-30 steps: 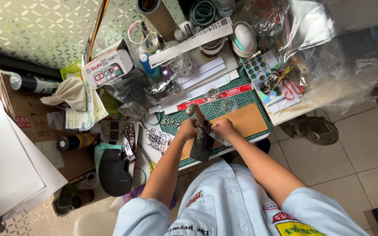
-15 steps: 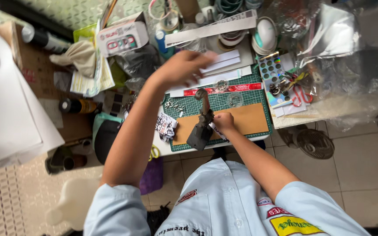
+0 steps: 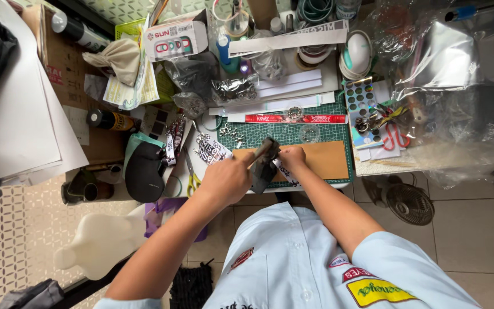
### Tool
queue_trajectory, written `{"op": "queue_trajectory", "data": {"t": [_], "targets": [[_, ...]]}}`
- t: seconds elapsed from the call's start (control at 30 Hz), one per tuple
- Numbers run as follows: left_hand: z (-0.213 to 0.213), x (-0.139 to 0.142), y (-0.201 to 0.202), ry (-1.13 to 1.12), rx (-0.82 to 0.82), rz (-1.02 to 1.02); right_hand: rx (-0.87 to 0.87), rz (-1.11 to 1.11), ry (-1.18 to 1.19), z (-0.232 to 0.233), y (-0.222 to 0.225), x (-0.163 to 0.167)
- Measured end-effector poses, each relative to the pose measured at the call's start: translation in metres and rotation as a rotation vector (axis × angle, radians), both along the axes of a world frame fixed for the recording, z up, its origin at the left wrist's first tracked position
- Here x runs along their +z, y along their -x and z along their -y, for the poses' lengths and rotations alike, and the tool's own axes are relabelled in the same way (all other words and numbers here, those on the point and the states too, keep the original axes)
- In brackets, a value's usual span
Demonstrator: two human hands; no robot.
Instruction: The person assembles keychains by attaching metal rings to patterned fabric tags using a handheld crimping tool. They repeatedly pick up a tag and a ring, join them, and crimp the ring shut on a workbench with a cutting mat.
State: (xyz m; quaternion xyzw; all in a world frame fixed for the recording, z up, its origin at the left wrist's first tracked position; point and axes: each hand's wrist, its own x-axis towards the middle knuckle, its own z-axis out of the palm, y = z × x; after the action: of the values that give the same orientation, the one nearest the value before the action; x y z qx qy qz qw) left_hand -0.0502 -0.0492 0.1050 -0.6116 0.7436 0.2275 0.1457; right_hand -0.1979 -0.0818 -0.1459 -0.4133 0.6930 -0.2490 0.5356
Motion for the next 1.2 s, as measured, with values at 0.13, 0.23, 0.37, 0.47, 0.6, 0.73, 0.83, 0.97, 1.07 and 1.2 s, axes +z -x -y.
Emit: {"op": "queue_trajectory", "data": {"t": [0.13,0.23,0.37,0.47,0.6,0.73,0.83,0.97,1.07,1.2], "targets": [[-0.010,-0.019,-0.006,0.108,0.017,-0.086,-0.040,0.040,-0.015,0.002,0.001,-0.002],[-0.009,-0.029,-0.011,0.049,0.010,-0.078,-0.050,0.064,-0.013,0.004,-0.002,-0.001],[-0.006,-0.037,-0.016,0.011,-0.047,-0.073,-0.050,0.013,-0.073,0.003,-0.003,0.001],[-0.012,-0.042,-0.021,-0.040,-0.014,-0.028,-0.054,0.068,-0.099,0.005,-0.003,0.000],[-0.033,-0.056,-0.025,0.092,0.003,-0.067,-0.137,0.271,-0.113,0.005,-0.001,-0.010],[-0.045,-0.077,-0.035,0.171,0.006,-0.090,-0.136,0.374,-0.109,0.005,0.002,-0.021],[-0.053,-0.091,-0.042,0.203,-0.007,-0.092,-0.095,0.385,-0.160,0.003,0.004,-0.027],[-0.059,-0.106,-0.045,0.269,0.004,-0.167,-0.039,0.415,-0.202,0.005,0.012,-0.032],[-0.061,-0.110,-0.047,0.230,0.009,-0.196,0.002,0.462,-0.244,0.002,0.019,-0.032],[-0.060,-0.104,-0.050,0.215,0.028,-0.242,0.327,-0.006,0.052,-0.004,0.016,-0.019]]}}
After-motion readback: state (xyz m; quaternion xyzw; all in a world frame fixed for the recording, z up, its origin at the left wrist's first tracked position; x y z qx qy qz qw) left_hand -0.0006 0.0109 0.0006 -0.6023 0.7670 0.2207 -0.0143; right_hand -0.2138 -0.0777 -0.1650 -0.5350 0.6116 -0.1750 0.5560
